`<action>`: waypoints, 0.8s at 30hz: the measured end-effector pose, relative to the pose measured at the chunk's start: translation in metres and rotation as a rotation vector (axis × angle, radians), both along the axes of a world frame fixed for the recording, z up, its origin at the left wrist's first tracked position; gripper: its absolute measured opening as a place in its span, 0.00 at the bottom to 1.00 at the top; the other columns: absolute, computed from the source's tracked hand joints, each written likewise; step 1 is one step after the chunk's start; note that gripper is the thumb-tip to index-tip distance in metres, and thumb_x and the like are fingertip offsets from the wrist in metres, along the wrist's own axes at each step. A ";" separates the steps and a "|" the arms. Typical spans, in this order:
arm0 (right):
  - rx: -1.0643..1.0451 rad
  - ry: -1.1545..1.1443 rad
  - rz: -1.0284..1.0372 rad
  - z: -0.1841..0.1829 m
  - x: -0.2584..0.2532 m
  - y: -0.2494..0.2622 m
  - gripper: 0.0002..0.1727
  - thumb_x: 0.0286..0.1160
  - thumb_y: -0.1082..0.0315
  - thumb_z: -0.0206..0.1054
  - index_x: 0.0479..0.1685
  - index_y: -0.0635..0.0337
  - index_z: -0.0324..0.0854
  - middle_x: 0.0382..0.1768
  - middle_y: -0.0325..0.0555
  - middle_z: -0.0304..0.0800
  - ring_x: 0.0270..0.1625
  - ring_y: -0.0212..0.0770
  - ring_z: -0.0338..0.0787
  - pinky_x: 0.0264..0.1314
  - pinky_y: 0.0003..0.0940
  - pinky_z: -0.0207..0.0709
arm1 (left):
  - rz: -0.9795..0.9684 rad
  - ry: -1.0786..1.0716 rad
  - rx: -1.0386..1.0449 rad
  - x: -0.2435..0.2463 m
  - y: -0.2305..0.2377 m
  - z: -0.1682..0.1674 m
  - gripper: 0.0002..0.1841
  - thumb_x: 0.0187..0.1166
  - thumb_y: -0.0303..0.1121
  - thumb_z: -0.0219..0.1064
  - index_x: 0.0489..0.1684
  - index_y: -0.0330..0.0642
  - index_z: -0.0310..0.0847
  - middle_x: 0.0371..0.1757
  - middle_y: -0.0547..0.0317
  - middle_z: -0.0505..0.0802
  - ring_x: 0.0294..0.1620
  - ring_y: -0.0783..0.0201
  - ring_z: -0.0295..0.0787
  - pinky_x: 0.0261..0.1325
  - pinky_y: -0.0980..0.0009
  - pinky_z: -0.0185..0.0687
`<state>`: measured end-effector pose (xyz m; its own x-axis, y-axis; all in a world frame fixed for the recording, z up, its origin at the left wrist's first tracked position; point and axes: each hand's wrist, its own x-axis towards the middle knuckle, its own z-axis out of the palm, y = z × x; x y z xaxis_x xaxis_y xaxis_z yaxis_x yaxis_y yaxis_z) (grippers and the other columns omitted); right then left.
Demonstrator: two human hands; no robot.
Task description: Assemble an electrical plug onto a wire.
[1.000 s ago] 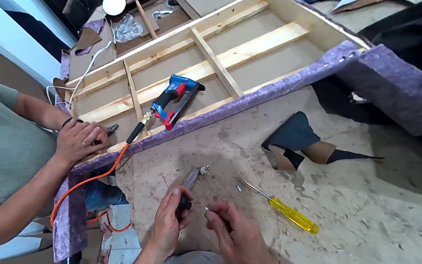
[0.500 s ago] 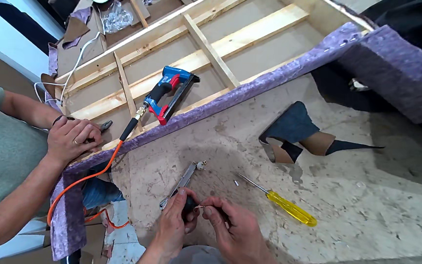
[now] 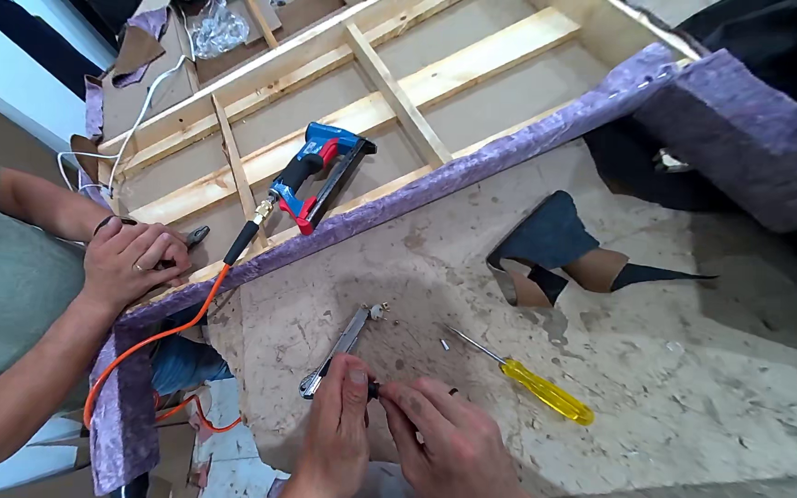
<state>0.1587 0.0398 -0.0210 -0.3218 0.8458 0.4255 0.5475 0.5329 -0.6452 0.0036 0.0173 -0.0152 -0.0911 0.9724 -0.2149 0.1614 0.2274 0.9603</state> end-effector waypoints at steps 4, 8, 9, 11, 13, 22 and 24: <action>-0.298 0.263 -0.010 -0.004 0.003 0.000 0.07 0.75 0.63 0.72 0.40 0.55 0.94 0.37 0.35 0.94 0.35 0.23 0.90 0.35 0.18 0.85 | -0.036 0.113 -0.009 0.000 0.000 -0.004 0.28 0.93 0.57 0.40 0.48 0.44 0.78 0.25 0.68 0.77 0.20 0.73 0.70 0.23 0.74 0.71; -0.638 0.458 -0.014 -0.005 0.001 0.000 0.04 0.67 0.67 0.78 0.36 0.53 0.90 0.31 0.32 0.95 0.27 0.27 0.92 0.25 0.24 0.89 | -0.113 0.155 -0.042 -0.009 0.000 -0.009 0.29 0.92 0.57 0.40 0.49 0.44 0.81 0.27 0.67 0.81 0.22 0.73 0.74 0.26 0.72 0.74; -0.694 0.481 0.018 -0.008 0.002 -0.001 0.04 0.70 0.66 0.77 0.39 0.54 0.92 0.33 0.33 0.95 0.29 0.28 0.93 0.29 0.25 0.90 | -0.117 0.148 -0.053 -0.011 -0.001 -0.011 0.29 0.92 0.58 0.41 0.50 0.44 0.81 0.28 0.67 0.81 0.22 0.72 0.74 0.27 0.72 0.74; -0.799 0.525 0.087 -0.013 0.007 -0.004 0.12 0.78 0.64 0.70 0.54 0.60 0.90 0.42 0.38 0.96 0.38 0.33 0.95 0.40 0.30 0.92 | -0.078 0.089 -0.078 -0.014 -0.002 -0.016 0.28 0.92 0.57 0.42 0.52 0.44 0.80 0.28 0.66 0.81 0.22 0.72 0.73 0.25 0.73 0.73; -0.889 0.540 0.069 -0.009 0.011 -0.007 0.15 0.84 0.66 0.63 0.61 0.63 0.84 0.42 0.40 0.96 0.37 0.36 0.96 0.40 0.34 0.93 | -0.022 0.034 -0.096 -0.016 0.000 -0.019 0.25 0.92 0.56 0.45 0.56 0.43 0.76 0.28 0.66 0.78 0.20 0.71 0.70 0.23 0.73 0.71; -0.991 0.647 0.027 -0.002 0.005 -0.009 0.10 0.80 0.70 0.68 0.55 0.65 0.79 0.35 0.43 0.96 0.33 0.39 0.96 0.38 0.35 0.94 | 0.231 -0.419 -0.003 0.009 -0.001 -0.020 0.24 0.70 0.43 0.81 0.49 0.33 0.79 0.29 0.59 0.88 0.21 0.74 0.80 0.26 0.78 0.81; -1.054 0.628 0.063 -0.001 0.015 -0.009 0.11 0.83 0.69 0.63 0.56 0.65 0.81 0.37 0.44 0.95 0.36 0.39 0.96 0.41 0.36 0.93 | 0.316 -0.448 0.014 0.009 0.001 -0.024 0.27 0.62 0.46 0.86 0.49 0.34 0.84 0.30 0.61 0.88 0.19 0.77 0.76 0.23 0.81 0.76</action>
